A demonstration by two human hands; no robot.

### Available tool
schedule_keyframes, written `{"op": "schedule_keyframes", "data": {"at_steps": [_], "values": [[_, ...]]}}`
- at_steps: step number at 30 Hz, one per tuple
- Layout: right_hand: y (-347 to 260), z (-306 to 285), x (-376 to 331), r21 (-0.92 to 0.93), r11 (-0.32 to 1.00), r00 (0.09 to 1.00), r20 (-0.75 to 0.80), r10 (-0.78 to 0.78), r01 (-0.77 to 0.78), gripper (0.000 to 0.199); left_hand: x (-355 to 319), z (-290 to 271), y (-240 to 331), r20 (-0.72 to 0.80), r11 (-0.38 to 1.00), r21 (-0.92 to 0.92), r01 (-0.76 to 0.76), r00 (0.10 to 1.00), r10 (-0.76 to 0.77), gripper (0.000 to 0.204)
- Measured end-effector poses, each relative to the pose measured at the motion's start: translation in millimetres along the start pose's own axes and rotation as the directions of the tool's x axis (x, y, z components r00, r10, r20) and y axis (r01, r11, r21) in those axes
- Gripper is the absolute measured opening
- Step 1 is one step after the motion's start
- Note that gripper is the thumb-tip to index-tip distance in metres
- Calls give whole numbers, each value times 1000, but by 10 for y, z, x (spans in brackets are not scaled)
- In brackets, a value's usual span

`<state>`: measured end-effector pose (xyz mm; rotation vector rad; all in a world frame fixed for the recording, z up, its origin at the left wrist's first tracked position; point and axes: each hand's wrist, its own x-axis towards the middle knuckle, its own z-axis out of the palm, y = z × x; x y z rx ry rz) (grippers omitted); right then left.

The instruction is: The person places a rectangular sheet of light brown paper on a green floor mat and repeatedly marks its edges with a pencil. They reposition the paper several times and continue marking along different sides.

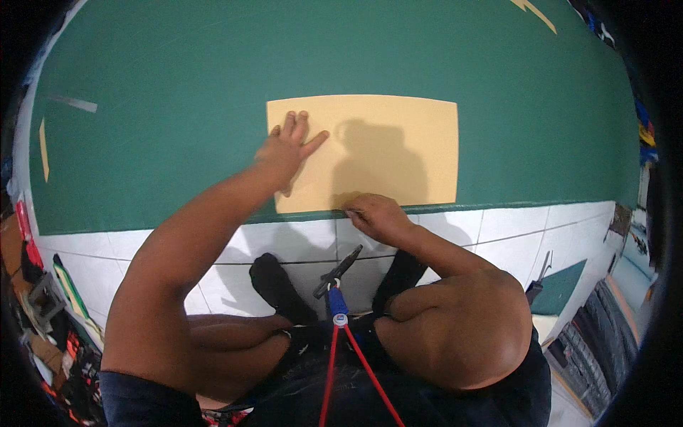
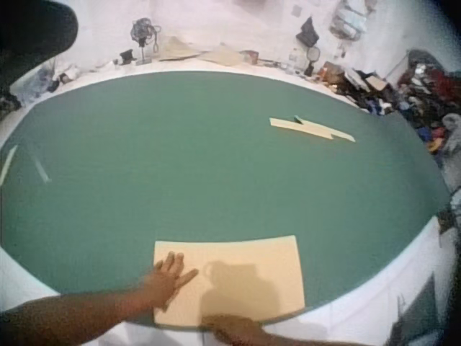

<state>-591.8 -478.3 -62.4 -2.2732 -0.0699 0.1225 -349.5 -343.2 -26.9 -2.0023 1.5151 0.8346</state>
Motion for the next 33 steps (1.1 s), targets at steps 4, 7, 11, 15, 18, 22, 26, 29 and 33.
{"op": "schedule_keyframes", "data": {"at_steps": [4, 7, 11, 15, 18, 22, 26, 29, 33], "values": [[122, -387, -438, -16, 961, 961, -13, 278, -278, 17, -27, -36, 17, 10, 1000, 0, 14, 1000, -14, 154], [223, -527, -696, -21, 939, 935, -96, 340, -343, 17, -42, -77, 33, 4, 1000, 27, 16, 1000, -16, 154], [98, -561, -627, 14, 945, 942, -79, 326, -326, 16, -57, -72, 53, 2, 999, 39, 35, 999, -35, 155], [166, -294, -529, 29, 992, 977, -176, 122, -119, 15, -32, -84, 66, -12, 998, 55, 34, 999, -33, 156], [246, -349, -643, 15, 983, 961, -210, 181, -182, 14, -27, -170, 100, 75, 997, 37, 71, 994, -74, 157], [517, -613, -1117, 43, 906, 872, -259, 416, -420, 16, -7, -110, 94, 46, 996, 21, 81, 996, -82, 158], [536, -733, -1313, 198, 892, 809, -376, 453, -407, 21, -22, 36, 12, -53, 998, -18, 52, 997, -53, 158], [529, -705, -1249, 327, 874, 790, -392, 471, -359, 27, -17, -60, 81, 5, 997, 4, 81, 997, -81, 157], [489, -489, -1112, -17, 901, 838, -373, 397, -434, 40, -37, -45, 80, -43, 991, 113, 70, 997, -65, 157]]}}
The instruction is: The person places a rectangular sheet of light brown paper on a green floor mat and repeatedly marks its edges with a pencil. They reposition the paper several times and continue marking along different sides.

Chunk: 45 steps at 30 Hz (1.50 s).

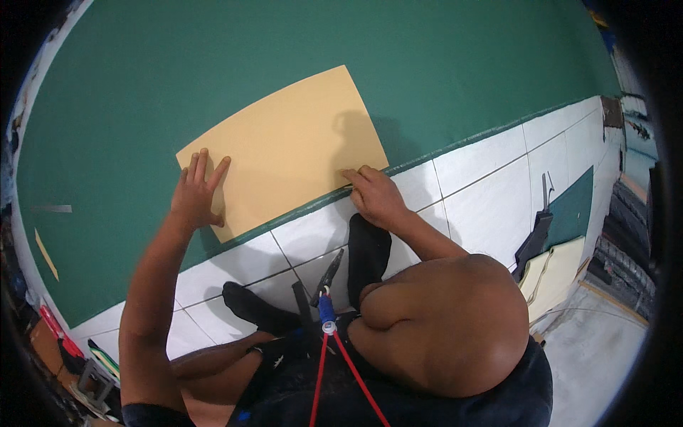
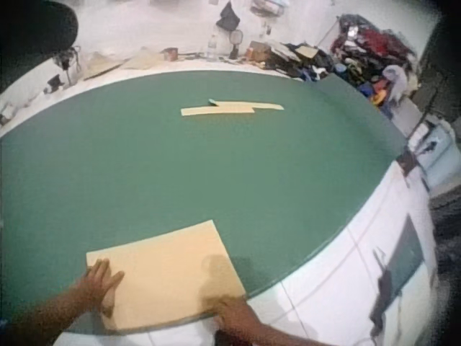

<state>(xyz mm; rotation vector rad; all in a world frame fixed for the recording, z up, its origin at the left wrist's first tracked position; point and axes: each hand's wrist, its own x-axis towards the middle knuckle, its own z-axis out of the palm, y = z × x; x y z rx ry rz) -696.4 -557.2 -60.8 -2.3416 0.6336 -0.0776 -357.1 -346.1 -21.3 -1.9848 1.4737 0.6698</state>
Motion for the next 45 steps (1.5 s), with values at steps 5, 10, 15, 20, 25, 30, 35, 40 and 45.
{"op": "schedule_keyframes", "data": {"at_steps": [5, 10, 15, 20, 25, 30, 35, 40, 45], "values": [[-30, 91, -57, -149, 987, 992, -98, -80, 65, 45, -53, -89, 78, -49, 981, 193, 19, 999, -10, 152], [26, 131, -51, -157, 986, 985, -150, -84, 60, 43, -128, -498, 314, -190, 999, 46, -6, 982, 14, 123], [13, 143, -46, -209, 976, 987, -135, -88, 58, 42, 249, -711, 978, -539, 842, -446, -303, 842, 18, 74], [-25, 114, -36, -195, 979, 990, -115, -83, 59, 43, 552, -771, 1578, -451, 908, -295, -298, 881, 143, 87], [-25, 63, 13, -160, 983, 981, -153, -120, 95, 38, 612, -748, 1667, -375, 943, -221, -248, 914, 153, 97], [-170, -104, 90, 215, 977, 987, -153, 43, -9, 22, 633, -782, 1690, -317, 941, -247, -233, 937, 148, 102], [-210, -91, -118, 414, 864, 958, 126, 259, -288, 26, 667, -825, 1729, -283, 953, -218, -210, 948, 144, 102], [-135, 41, -241, 461, 868, 982, 45, 183, -184, 18, 699, -777, 1802, -271, 956, -239, -170, 957, 102, 73], [-179, 23, -184, 437, 877, 980, 79, 185, -201, 19, 750, -750, 1840, -404, 979, 40, -199, 893, 198, 60]]}}
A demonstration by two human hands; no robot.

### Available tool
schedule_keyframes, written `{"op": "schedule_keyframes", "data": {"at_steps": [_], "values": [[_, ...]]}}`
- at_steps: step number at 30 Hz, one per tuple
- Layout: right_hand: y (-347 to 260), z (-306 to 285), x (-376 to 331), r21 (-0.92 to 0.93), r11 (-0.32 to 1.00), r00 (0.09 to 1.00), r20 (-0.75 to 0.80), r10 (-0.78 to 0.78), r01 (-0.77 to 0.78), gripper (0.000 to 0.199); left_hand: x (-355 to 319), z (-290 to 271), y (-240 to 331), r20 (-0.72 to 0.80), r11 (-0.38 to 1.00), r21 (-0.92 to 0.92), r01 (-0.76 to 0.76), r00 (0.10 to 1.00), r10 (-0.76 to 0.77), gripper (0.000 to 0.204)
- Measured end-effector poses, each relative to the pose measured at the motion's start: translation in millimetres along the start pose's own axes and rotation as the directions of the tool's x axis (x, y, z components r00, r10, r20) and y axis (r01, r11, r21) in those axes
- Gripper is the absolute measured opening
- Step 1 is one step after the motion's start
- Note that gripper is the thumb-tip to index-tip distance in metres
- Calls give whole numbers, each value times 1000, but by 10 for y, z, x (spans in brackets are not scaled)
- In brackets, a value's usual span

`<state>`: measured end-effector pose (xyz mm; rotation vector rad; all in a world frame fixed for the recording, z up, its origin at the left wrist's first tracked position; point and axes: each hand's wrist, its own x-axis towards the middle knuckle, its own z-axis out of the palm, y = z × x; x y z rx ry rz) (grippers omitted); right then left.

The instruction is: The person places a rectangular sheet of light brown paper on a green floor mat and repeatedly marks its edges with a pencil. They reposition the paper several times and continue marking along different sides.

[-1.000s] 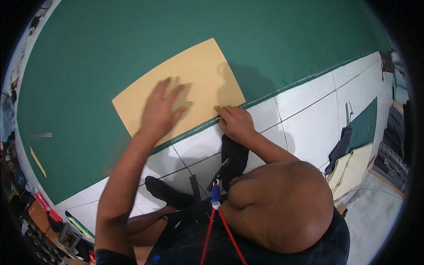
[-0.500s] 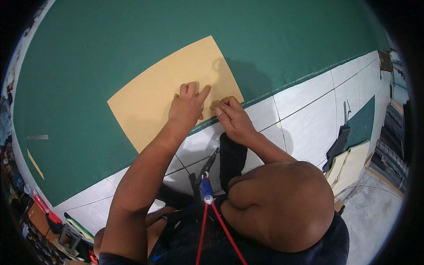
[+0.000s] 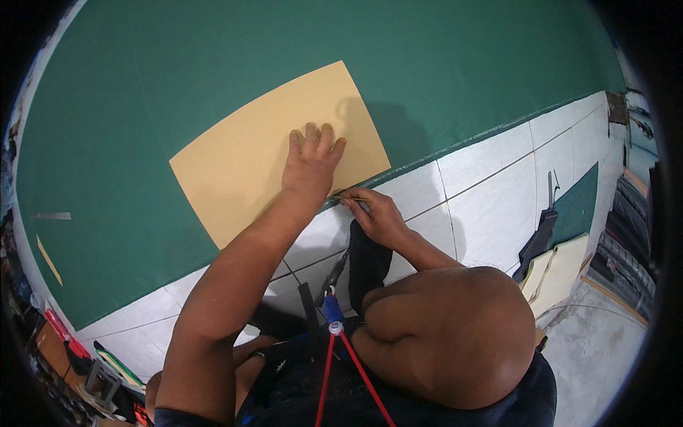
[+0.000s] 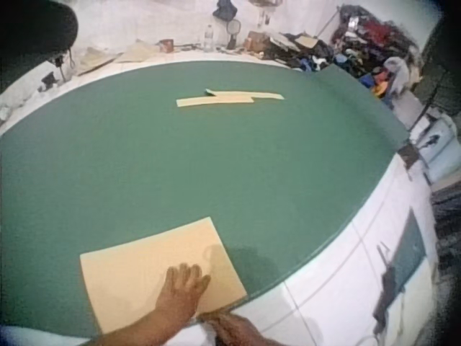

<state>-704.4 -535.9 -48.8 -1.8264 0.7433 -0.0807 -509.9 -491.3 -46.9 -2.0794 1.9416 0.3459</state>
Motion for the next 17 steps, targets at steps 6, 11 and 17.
{"op": "schedule_keyframes", "data": {"at_steps": [6, 11, 17], "values": [[28, 76, 6, -26, 1000, 1000, -30, -10, 9, 18, 98, 198, 0, -48, 989, -120, -84, 996, 78, 58], [-16, 4, 15, -193, 981, 995, -99, -26, 7, 18, 95, -18, 52, 24, 973, -196, -123, 991, 130, 66], [219, -430, 29, -255, 946, 935, -339, 108, -202, 20, 166, -160, 71, 160, 981, -148, -129, 975, 152, 67]]}}
